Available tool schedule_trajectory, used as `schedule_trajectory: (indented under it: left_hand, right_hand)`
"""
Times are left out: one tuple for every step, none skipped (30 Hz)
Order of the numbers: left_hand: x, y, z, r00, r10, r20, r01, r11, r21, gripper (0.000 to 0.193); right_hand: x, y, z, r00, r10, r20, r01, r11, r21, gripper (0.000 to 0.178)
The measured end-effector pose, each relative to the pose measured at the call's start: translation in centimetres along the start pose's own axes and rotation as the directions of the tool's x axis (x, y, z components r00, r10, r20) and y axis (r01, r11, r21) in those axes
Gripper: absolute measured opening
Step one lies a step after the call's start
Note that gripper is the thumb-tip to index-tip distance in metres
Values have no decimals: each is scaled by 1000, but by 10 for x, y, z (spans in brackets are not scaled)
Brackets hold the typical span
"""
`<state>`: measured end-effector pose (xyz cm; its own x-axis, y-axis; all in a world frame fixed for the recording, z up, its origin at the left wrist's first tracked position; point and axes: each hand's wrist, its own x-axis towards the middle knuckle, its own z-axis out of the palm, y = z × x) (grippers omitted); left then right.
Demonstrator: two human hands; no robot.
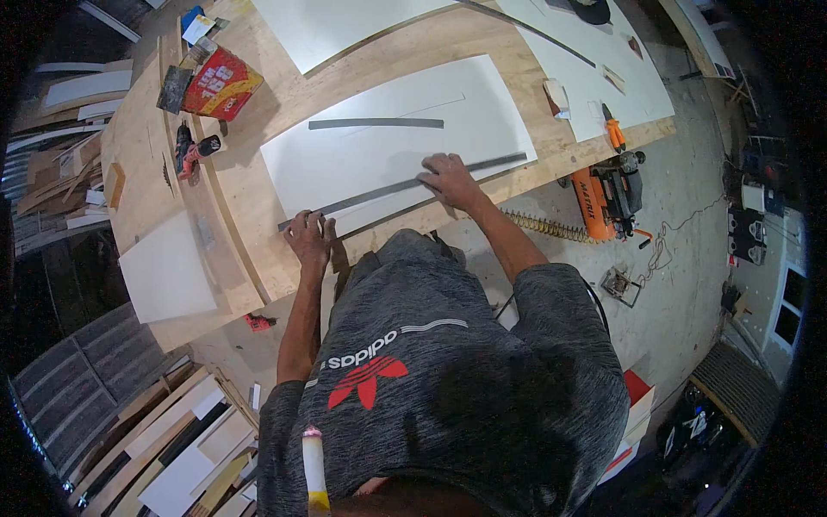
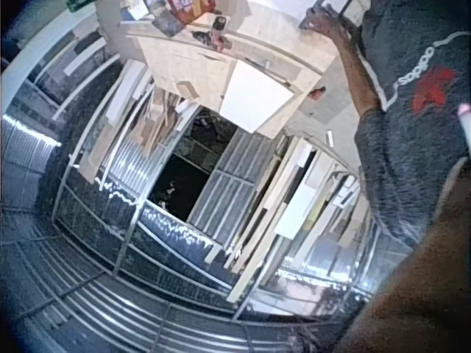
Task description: The recorder is measuring, marking, and aligning laminate boards on a workbench in a furniture workshop.
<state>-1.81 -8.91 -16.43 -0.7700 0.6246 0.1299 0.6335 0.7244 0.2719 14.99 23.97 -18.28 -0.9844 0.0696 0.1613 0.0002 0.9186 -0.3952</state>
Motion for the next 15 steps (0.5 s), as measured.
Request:
schedule_trajectory:
  left_hand:
    - [1, 0, 1, 1000, 9, -4, -9, 1000, -15, 31]
    - [2, -3, 0, 1000, 5, -4, -5, 1000, -14, 31]
    - [2, -6, -2, 998, -15, -58, 11, 998, -66, 32]
    - [5, -10, 0, 994, -32, -107, 19, 993, -119, 33]
    - [10, -16, 2, 994, -28, -103, 15, 993, -121, 33]
    - [16, -23, 4, 972, -161, -171, 134, 978, -159, 36]
    - [21, -35, 7, 924, -298, -240, 253, 946, -202, 41]
    - [28, -49, 12, 886, -428, -181, 369, 884, -287, 51]
    - [38, -53, 15, 886, -428, -180, 368, 884, -289, 51]
    - [48, -57, 16, 836, -541, -95, 503, 823, -264, 58]
    - [55, -67, 17, 761, -648, -17, 629, 744, -224, 65]
    - [63, -79, 15, 698, -690, 190, 715, 658, -236, 80]
    - [71, -78, 15, 698, -690, 190, 715, 658, -237, 80]
    - [78, -77, 16, 646, -713, 272, 762, 622, -179, 83]
    - [84, -76, 16, 584, -734, 347, 803, 584, -117, 85]
  right_hand:
    - [3, 5, -1, 1000, 10, 1, -10, 1000, -21, 32]
    - [12, 3, -11, 1000, 24, -5, -24, 999, 42, 27]
    - [16, 4, -17, 1000, 23, -3, -23, 999, 43, 27]
    - [20, 11, -21, 999, 37, -13, -35, 994, 108, 27]
    - [22, 19, -24, 998, 52, -24, -47, 984, 172, 27]
    - [24, 29, -29, 982, 125, -140, -112, 989, 101, 28]
    - [24, 47, -31, 939, 257, -229, -247, 967, 69, 33]
    - [19, 71, -29, 871, 348, -347, -369, 929, 8, 39]
    - [9, 97, -27, 744, 533, -403, -600, 798, -54, 52]
    - [7, 117, -27, 601, 673, -432, -785, 599, -158, 65]
    - [12, 133, -37, 428, 846, -316, -899, 435, -53, 74]
    - [13, 143, -42, 350, 865, -360, -920, 389, 39, 79]
    - [17, 148, -46, 351, 864, -361, -920, 390, 39, 79]
    - [22, 153, -48, 227, 948, -223, -968, 245, 56, 82]
    - [28, 156, -49, 93, 993, -79, -994, 97, 51, 85]
